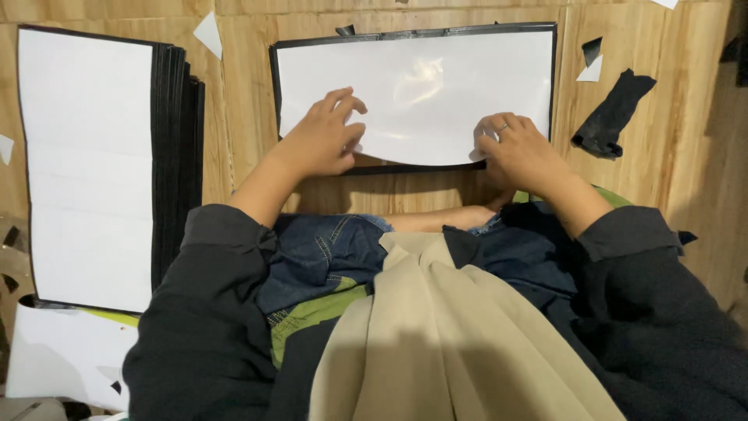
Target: Applying white adhesive sheets to cardboard book covers and smoothing them down
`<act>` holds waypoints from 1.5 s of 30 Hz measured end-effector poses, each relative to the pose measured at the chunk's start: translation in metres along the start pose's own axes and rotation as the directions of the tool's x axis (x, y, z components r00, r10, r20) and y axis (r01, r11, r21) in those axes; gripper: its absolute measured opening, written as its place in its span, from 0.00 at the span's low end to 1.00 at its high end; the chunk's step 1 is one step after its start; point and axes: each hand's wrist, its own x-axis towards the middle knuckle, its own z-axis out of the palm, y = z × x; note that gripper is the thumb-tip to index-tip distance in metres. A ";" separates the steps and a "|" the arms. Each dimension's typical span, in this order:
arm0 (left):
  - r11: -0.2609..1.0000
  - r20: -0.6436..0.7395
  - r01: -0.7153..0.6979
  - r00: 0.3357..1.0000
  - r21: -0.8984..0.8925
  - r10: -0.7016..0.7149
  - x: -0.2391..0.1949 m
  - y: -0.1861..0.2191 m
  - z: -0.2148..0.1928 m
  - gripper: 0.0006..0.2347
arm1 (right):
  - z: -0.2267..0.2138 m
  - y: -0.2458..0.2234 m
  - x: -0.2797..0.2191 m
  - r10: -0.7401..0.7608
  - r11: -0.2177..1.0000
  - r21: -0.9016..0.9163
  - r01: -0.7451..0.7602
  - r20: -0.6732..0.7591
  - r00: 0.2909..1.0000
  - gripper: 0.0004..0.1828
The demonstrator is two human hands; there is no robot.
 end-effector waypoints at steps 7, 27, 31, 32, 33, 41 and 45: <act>0.996 -0.209 -0.044 0.978 -0.074 0.027 -0.004 -0.008 -0.023 0.05 | -0.038 0.025 -0.003 0.153 0.944 0.324 -0.066 -0.251 0.956 0.09; 0.981 -0.233 0.127 0.968 0.147 -0.091 0.115 0.036 0.064 0.30 | 0.087 0.139 -0.031 0.796 0.032 -0.006 -0.999 0.605 0.022 0.35; 0.998 -0.259 0.049 0.965 0.045 -0.036 0.121 0.022 0.082 0.33 | 0.073 0.141 -0.036 0.918 0.307 0.365 -0.879 0.131 0.375 0.22; 0.998 -0.278 0.049 0.960 0.045 -0.034 0.120 0.009 0.071 0.33 | 0.038 0.126 -0.021 0.919 0.317 0.360 -0.877 0.112 0.378 0.22; 0.996 -0.235 0.079 0.968 -0.047 -0.088 0.119 -0.003 0.062 0.33 | 0.005 0.108 -0.005 0.843 0.527 0.413 -0.743 -0.144 0.518 0.20; 0.998 -0.133 0.058 0.990 0.018 -0.055 0.011 -0.088 0.052 0.30 | -0.027 -0.066 0.085 0.383 0.922 0.134 -0.362 -0.439 0.813 0.34; 0.999 -0.237 0.046 0.971 -0.005 -0.046 -0.001 -0.088 0.064 0.28 | 0.016 -0.068 0.116 0.332 0.939 0.063 -0.338 -0.418 0.846 0.18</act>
